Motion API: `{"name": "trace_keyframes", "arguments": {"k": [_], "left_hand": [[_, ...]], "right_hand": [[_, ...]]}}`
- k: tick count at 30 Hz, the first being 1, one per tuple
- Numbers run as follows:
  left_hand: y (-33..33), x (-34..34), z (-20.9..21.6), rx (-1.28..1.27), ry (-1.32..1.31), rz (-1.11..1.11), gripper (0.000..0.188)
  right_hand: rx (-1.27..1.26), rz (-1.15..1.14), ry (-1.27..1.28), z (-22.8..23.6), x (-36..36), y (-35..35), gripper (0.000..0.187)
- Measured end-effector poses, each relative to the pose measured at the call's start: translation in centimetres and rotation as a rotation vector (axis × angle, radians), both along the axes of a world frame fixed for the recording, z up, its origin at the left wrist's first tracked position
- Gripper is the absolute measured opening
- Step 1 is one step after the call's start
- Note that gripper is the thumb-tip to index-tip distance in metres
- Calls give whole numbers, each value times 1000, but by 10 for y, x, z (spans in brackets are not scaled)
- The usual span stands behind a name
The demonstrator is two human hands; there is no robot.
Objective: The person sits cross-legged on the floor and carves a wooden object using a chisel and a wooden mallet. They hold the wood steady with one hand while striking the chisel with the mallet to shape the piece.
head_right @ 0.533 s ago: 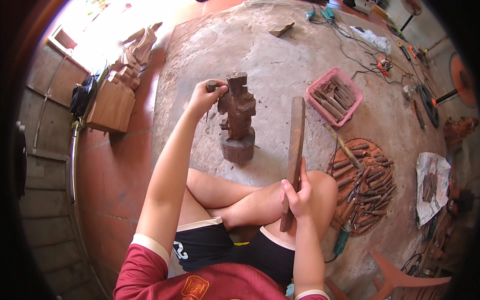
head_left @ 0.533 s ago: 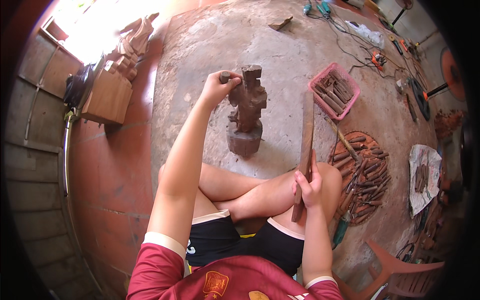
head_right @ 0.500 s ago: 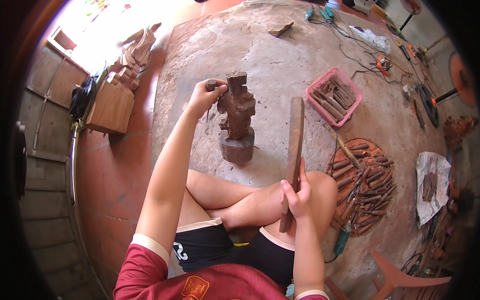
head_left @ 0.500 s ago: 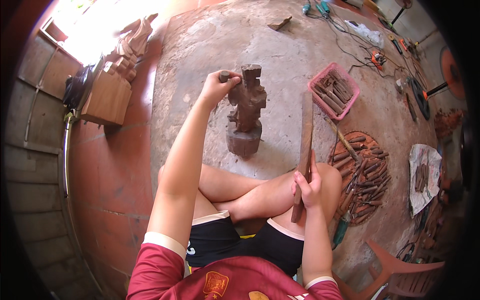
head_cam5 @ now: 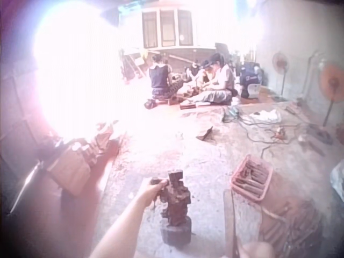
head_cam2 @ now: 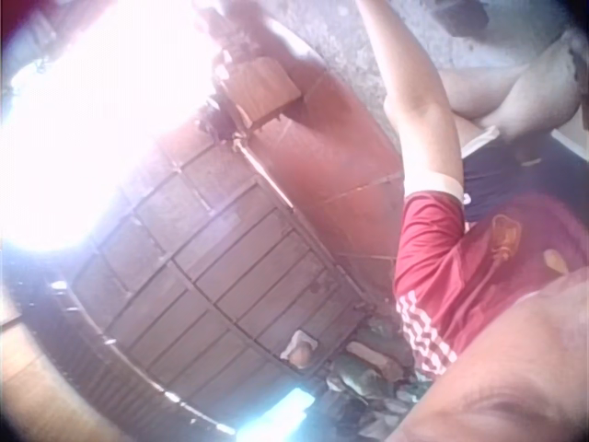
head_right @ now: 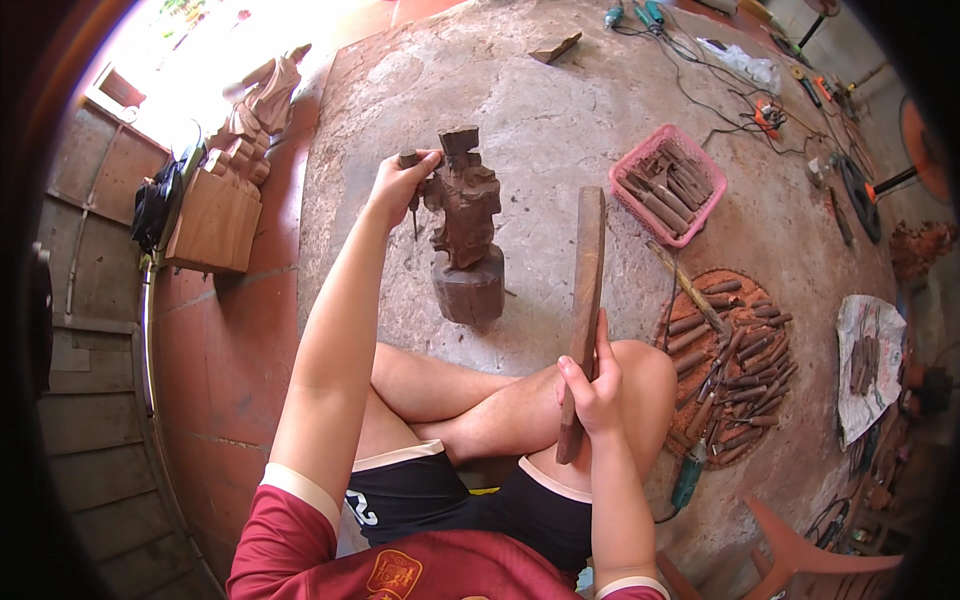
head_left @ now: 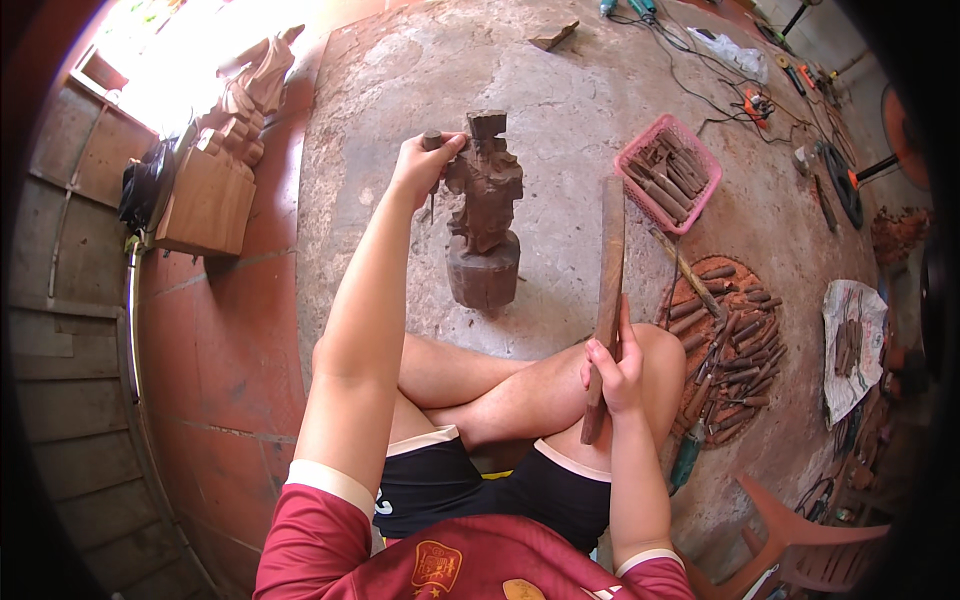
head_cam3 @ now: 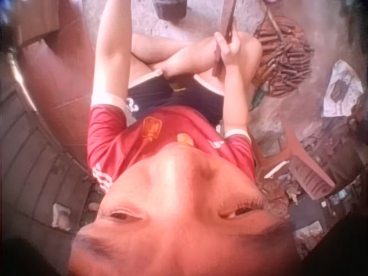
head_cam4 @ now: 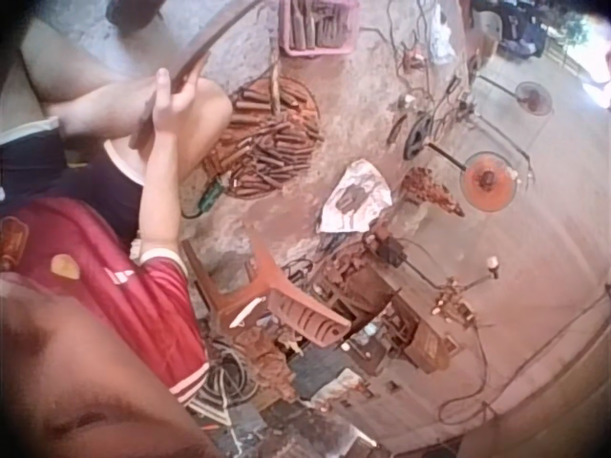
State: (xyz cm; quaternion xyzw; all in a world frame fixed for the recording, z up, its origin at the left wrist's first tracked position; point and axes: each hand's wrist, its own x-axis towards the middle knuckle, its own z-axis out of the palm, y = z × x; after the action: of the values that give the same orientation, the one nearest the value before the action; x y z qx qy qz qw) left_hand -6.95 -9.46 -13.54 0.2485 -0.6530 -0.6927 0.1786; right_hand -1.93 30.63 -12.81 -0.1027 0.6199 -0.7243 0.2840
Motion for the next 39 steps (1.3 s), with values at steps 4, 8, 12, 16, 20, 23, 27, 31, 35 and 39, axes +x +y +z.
{"name": "trace_keyframes", "arguments": {"k": [4,8,12,16,20,23,27,31,35,39], "left_hand": [[-7,4,-7,52,41,2,23],[0,6,-4,164,44,-15,22],[-4,15,-4,116,30,22,22],[5,9,-2,104,41,39,22],[16,2,0,40,53,33,23],[31,-2,5,12,47,-21,23],[39,1,9,-55,59,-44,23],[29,10,7,-7,53,-147,27],[28,6,-1,5,67,-136,32],[25,5,-3,-3,28,-137,33]], "right_hand": [[-3,0,-1,0,1,-2,86],[56,-32,36,-1,-4,-9,87],[67,-91,55,5,-17,-52,69],[109,-181,192,-16,-51,-91,50],[110,-280,343,-34,-79,-137,60],[95,-299,307,-21,-96,-165,61],[122,-333,449,-32,-111,-173,60],[87,-274,381,-35,-119,-174,52],[16,-214,204,-34,-119,-176,48],[13,-236,99,-39,-124,-177,49]]}}
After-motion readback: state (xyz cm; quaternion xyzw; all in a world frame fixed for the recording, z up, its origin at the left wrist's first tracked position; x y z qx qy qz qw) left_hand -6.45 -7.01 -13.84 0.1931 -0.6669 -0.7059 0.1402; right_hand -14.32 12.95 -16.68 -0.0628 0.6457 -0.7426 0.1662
